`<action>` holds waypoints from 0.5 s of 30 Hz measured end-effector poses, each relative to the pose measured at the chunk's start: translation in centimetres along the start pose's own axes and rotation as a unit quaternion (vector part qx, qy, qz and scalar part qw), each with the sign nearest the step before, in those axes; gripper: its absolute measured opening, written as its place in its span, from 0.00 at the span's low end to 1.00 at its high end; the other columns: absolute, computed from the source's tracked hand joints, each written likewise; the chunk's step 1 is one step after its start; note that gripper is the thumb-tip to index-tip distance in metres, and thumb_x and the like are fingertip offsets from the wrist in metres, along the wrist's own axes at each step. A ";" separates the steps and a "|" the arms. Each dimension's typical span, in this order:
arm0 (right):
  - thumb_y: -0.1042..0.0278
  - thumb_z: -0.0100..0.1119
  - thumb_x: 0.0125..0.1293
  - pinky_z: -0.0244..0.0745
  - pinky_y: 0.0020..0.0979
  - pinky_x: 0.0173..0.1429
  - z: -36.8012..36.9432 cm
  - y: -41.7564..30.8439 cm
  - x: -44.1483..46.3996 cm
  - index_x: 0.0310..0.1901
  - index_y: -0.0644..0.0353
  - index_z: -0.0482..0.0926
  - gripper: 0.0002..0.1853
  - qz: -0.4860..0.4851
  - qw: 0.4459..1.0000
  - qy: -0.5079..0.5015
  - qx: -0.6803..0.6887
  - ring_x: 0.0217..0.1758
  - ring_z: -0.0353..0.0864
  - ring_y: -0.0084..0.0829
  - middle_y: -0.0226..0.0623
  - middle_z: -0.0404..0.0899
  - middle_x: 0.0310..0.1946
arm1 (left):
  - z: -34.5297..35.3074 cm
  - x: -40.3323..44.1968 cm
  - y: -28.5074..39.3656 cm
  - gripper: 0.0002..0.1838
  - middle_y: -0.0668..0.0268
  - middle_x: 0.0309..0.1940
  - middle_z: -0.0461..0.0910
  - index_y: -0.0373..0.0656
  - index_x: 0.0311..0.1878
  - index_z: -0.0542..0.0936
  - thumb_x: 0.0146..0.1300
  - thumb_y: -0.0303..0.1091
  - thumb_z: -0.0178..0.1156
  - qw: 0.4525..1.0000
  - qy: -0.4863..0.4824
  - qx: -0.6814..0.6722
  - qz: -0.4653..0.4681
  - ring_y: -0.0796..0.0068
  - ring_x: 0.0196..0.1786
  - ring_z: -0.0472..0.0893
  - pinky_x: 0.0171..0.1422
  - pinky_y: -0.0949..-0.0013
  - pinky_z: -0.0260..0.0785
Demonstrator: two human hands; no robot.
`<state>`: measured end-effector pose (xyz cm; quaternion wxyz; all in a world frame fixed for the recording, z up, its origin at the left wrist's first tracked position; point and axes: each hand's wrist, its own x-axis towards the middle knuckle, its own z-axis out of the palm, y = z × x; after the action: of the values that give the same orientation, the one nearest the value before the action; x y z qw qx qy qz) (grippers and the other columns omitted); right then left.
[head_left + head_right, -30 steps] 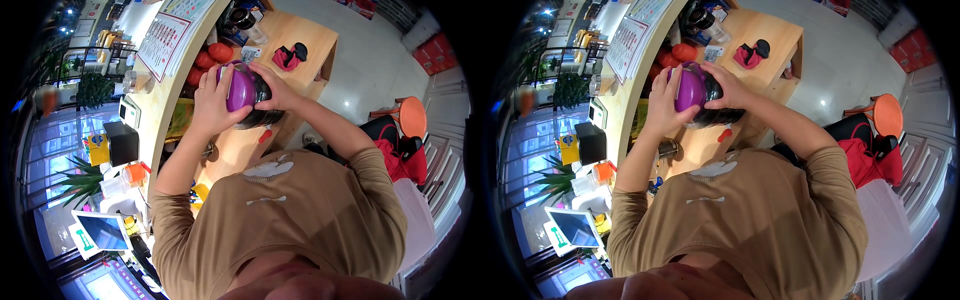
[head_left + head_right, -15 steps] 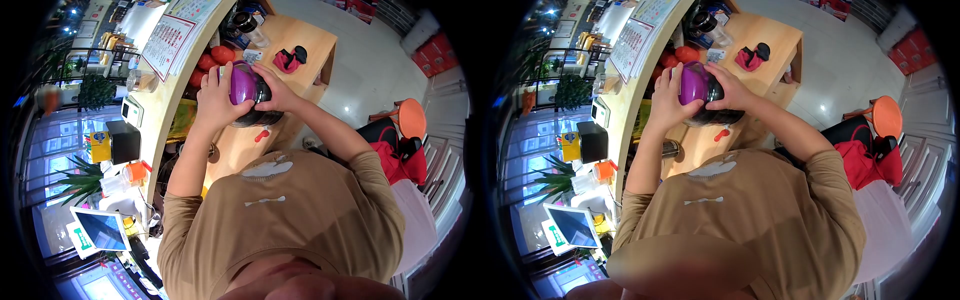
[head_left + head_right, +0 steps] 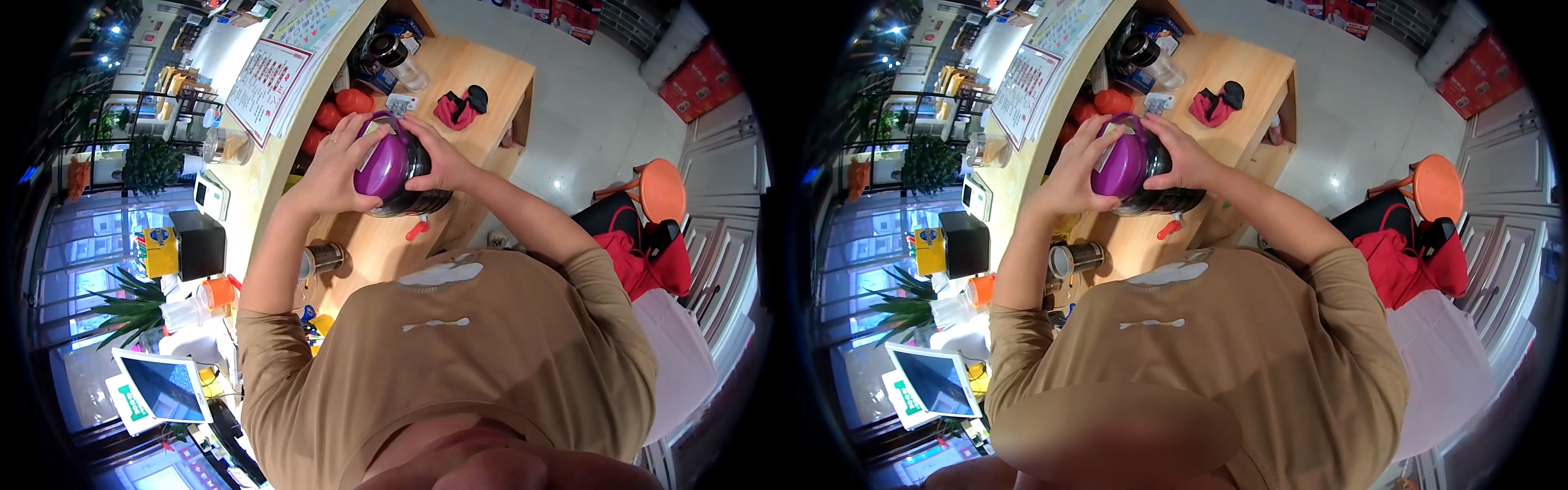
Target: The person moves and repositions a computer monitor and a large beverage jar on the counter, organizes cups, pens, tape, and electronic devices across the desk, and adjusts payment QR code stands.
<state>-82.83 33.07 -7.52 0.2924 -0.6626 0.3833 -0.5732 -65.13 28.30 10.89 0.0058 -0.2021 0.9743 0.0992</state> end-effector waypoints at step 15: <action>0.41 0.68 0.41 0.45 0.44 0.73 0.8 0.8 -0.1 0.68 0.65 0.52 0.57 0.004 0.999 -0.005 0.043 0.72 0.51 0.49 0.54 0.54 0.67 | 2.6 -0.6 2.1 0.36 0.62 0.63 0.65 0.57 0.55 0.73 0.40 0.57 0.67 0.975 0.150 0.034 -0.158 0.49 0.66 0.59 0.58 0.45 0.55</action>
<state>-82.14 32.66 -8.34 0.3250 -0.6504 0.3596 -0.5848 -65.46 30.90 8.74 -0.1180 -0.3660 0.9225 0.0321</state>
